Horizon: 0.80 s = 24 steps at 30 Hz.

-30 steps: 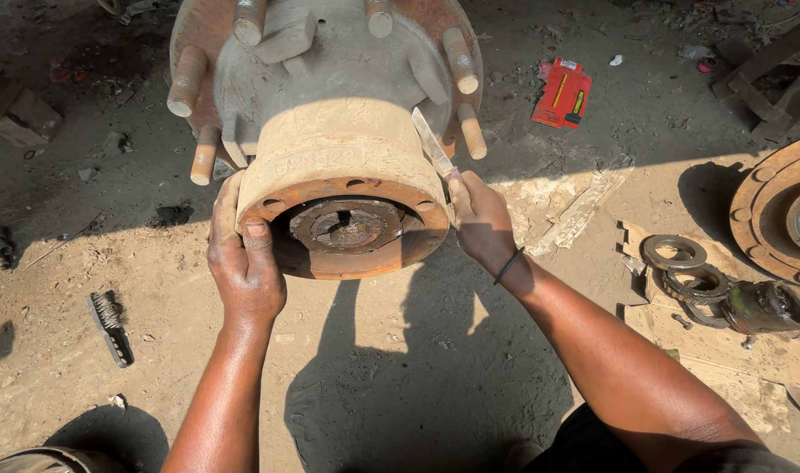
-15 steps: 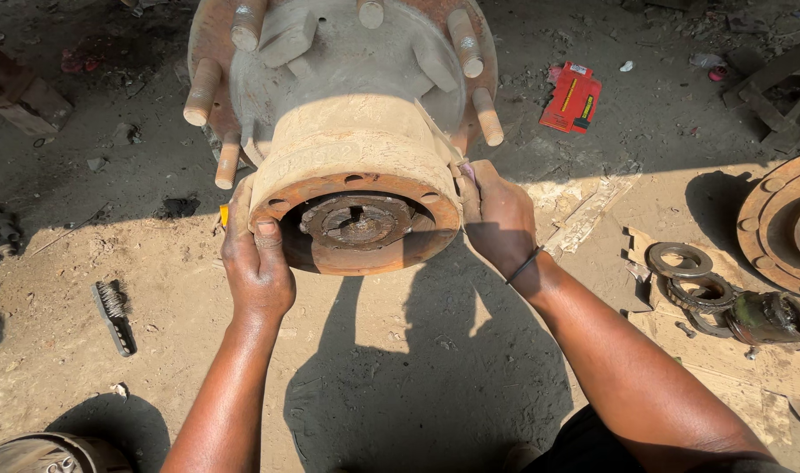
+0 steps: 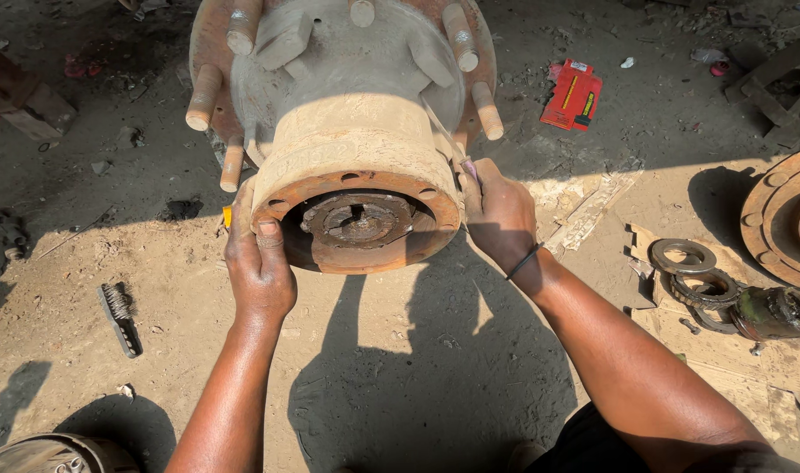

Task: The person uses a metal scraper to remove rust and debris from the surface of a large cylindrical mechanical part. They hold the part steady with one hand while scraping with the other, working around the circumference.

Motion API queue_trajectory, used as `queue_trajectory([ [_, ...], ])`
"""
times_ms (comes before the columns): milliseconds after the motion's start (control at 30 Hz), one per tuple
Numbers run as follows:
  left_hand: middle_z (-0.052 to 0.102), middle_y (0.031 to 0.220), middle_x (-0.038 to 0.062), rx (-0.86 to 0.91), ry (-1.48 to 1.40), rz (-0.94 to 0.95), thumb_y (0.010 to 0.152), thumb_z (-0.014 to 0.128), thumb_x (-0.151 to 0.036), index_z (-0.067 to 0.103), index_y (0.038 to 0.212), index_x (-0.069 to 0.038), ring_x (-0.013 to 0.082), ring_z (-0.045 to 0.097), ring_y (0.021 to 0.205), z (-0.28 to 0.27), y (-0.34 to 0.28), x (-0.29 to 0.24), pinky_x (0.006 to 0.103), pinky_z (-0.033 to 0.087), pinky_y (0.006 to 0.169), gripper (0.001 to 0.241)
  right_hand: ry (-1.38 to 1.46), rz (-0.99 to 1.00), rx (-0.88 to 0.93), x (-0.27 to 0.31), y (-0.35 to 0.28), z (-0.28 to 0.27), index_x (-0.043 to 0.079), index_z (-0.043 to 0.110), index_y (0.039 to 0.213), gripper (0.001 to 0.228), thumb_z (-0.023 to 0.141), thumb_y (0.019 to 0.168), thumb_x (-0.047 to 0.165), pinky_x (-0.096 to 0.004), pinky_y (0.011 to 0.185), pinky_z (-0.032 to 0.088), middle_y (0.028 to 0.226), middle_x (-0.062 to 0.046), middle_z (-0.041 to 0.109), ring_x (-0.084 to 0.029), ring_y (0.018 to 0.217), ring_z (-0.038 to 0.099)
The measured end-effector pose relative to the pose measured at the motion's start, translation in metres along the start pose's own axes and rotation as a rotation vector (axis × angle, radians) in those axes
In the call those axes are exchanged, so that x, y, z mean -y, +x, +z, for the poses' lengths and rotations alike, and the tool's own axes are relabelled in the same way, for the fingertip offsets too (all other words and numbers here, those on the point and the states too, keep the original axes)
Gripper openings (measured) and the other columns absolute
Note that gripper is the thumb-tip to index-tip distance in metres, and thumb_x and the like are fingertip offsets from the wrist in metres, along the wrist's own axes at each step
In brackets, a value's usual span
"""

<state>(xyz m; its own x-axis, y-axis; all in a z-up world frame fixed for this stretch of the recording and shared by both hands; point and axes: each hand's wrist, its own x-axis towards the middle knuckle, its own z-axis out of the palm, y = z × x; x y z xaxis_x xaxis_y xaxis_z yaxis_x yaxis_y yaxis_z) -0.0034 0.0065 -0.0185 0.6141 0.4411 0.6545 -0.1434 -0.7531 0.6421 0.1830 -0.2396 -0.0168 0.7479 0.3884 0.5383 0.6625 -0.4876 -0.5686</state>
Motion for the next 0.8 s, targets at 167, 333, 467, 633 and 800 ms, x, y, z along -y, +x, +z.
queue_trajectory([
  [167, 0.065, 0.132, 0.027, 0.008, 0.008, -0.07, 0.112, 0.032, -0.049, 0.041, 0.155, 0.001, 0.0346, 0.065, 0.13, 0.003, -0.004, 0.004, 0.0469, 0.05, 0.11, 0.066, -0.192, 0.008, 0.031, -0.002, -0.001, -0.006, 0.004, 0.06, 0.102, 0.026, 0.057, 0.109, 0.029, -0.054, 0.065, 0.047, 0.074, -0.023, 0.065, -0.045, 0.073, 0.066],
  [333, 0.057, 0.143, 0.032, 0.003, 0.049, 0.023, 0.116, 0.033, -0.048, 0.037, 0.157, 0.006, 0.0407, 0.056, 0.139, 0.003, -0.002, 0.01, 0.0503, 0.044, 0.115, 0.068, -0.007, 0.017, 0.063, 0.007, 0.004, -0.018, 0.005, 0.062, 0.105, 0.023, 0.056, 0.105, 0.027, -0.05, 0.061, 0.048, 0.072, -0.021, 0.065, -0.04, 0.068, 0.068],
  [467, 0.055, 0.149, 0.034, -0.012, 0.067, 0.047, 0.118, 0.034, -0.047, 0.039, 0.157, 0.006, 0.0436, 0.053, 0.143, 0.002, -0.001, 0.005, 0.0516, 0.042, 0.117, 0.066, -0.026, 0.037, 0.052, 0.015, 0.009, -0.023, 0.003, 0.062, 0.105, 0.026, 0.056, 0.109, 0.028, -0.05, 0.063, 0.047, 0.073, -0.023, 0.063, -0.041, 0.069, 0.067],
  [633, 0.061, 0.142, 0.028, 0.051, 0.001, -0.002, 0.112, 0.041, -0.052, 0.049, 0.151, 0.001, 0.0402, 0.059, 0.136, -0.01, 0.02, -0.021, 0.0497, 0.047, 0.113, 0.067, -0.024, 0.009, 0.082, 0.015, 0.01, -0.027, 0.005, 0.062, 0.115, 0.023, 0.056, 0.106, 0.024, -0.048, 0.064, 0.048, 0.076, -0.021, 0.068, -0.04, 0.073, 0.07],
  [800, 0.067, 0.139, 0.024, 0.129, 0.071, 0.156, 0.112, 0.054, -0.046, 0.067, 0.138, 0.0, 0.0404, 0.062, 0.133, -0.014, 0.063, -0.061, 0.0509, 0.048, 0.111, 0.055, 0.196, -0.08, 0.066, 0.01, 0.004, -0.035, 0.004, 0.054, 0.123, 0.023, 0.052, 0.11, 0.022, -0.044, 0.069, 0.053, 0.087, -0.017, 0.072, -0.034, 0.08, 0.075],
])
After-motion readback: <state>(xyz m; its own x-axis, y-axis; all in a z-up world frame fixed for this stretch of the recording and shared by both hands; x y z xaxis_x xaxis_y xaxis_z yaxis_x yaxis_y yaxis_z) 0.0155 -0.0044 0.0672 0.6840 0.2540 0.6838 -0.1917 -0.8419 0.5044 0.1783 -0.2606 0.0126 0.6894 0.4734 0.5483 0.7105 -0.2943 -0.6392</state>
